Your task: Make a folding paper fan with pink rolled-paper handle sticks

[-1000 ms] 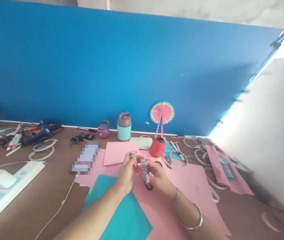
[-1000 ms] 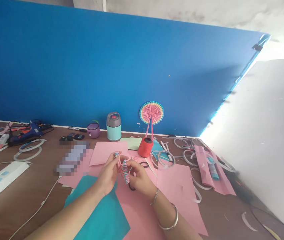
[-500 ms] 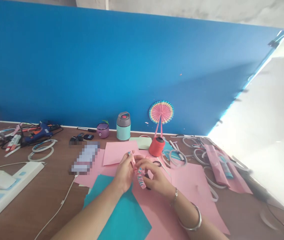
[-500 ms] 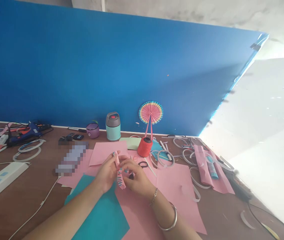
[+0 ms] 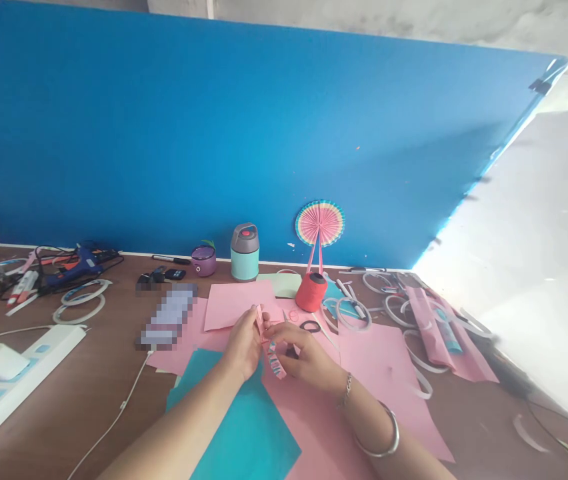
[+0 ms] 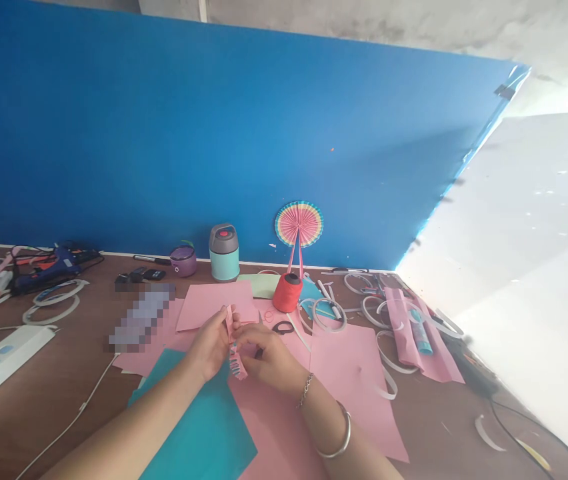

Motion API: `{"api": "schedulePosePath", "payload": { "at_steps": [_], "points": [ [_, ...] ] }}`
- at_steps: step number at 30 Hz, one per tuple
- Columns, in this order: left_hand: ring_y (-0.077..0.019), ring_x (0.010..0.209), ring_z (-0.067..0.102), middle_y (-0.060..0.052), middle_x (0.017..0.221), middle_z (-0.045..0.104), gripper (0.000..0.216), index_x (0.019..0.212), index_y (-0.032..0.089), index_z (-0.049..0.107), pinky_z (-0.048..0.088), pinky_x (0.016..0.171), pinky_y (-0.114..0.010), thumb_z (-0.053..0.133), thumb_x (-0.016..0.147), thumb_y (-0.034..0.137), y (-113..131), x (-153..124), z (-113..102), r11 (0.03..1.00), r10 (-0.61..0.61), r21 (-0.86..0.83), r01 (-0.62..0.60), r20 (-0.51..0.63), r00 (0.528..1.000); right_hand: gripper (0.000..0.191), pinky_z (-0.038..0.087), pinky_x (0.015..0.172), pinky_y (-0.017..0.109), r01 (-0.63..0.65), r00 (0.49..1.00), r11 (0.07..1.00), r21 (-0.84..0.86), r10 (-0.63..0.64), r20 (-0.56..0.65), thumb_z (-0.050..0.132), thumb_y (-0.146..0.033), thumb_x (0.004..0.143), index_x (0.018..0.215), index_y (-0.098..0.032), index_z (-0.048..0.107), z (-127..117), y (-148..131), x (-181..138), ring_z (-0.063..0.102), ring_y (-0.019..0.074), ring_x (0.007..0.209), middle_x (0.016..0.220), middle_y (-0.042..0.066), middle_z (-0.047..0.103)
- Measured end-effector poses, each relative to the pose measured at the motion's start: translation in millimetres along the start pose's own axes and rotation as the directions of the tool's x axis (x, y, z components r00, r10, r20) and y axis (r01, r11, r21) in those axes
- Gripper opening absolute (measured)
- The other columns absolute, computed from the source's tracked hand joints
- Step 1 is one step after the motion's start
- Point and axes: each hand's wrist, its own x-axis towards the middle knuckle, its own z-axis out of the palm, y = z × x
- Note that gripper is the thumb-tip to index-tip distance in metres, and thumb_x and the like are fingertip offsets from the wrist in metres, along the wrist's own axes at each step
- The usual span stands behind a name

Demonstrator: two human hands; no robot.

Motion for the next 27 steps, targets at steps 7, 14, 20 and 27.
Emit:
{"api": "schedulePosePath", "payload": {
  "at_steps": [7,14,20,27],
  "points": [
    [-0.0164,0.079,0.063,-0.004,0.087,0.065,0.022,0.083,0.017,0.061,0.047,0.069,-0.026,0.068,0.064,0.008,0,-4,-1,0.992,0.060,0.105,-0.071,0.103,0.993,0.022,0.048,0.078,0.032,-0.022,1.000,0.999,-0.029,0.022,-0.020,0.057,-0.007,0.072,0.088,-0.021,0.063,-3,-2,1,0.059,0.0189,0.096,0.107,0.007,0.066],
    [-0.0123,0.067,0.061,-0.004,0.090,0.065,0.018,0.085,0.018,0.058,0.048,0.063,-0.025,0.056,0.072,0.007,0,-3,1,0.994,0.070,0.080,-0.070,0.001,0.998,0.025,0.046,0.084,0.034,-0.005,1.000,0.999,-0.047,0.005,-0.007,0.059,-0.004,0.072,0.089,-0.022,0.066,-2,-3,0,0.057,0.0207,0.105,0.110,0.007,0.064],
    [-0.0081,0.052,0.052,0.002,0.074,0.059,0.019,0.092,0.018,0.057,0.042,0.049,-0.022,0.062,0.074,0.021,2,-4,4,0.997,0.055,0.057,-0.053,-0.033,0.998,0.028,0.047,0.079,0.032,0.027,0.999,0.990,-0.141,-0.021,0.043,0.061,-0.007,0.074,0.096,-0.023,0.065,-2,-4,-2,0.059,0.0195,0.093,0.102,0.004,0.066],
    [-0.0056,0.047,0.046,0.007,0.066,0.050,0.035,0.099,0.020,0.053,0.033,0.041,-0.018,0.068,0.067,0.027,0,-4,4,0.995,0.067,0.069,-0.065,-0.025,0.997,0.029,0.045,0.083,0.033,0.122,0.987,0.961,-0.249,-0.092,0.130,0.061,-0.009,0.075,0.100,-0.023,0.062,-4,-12,-2,0.056,0.0202,0.094,0.101,0.004,0.064]
  ]
}}
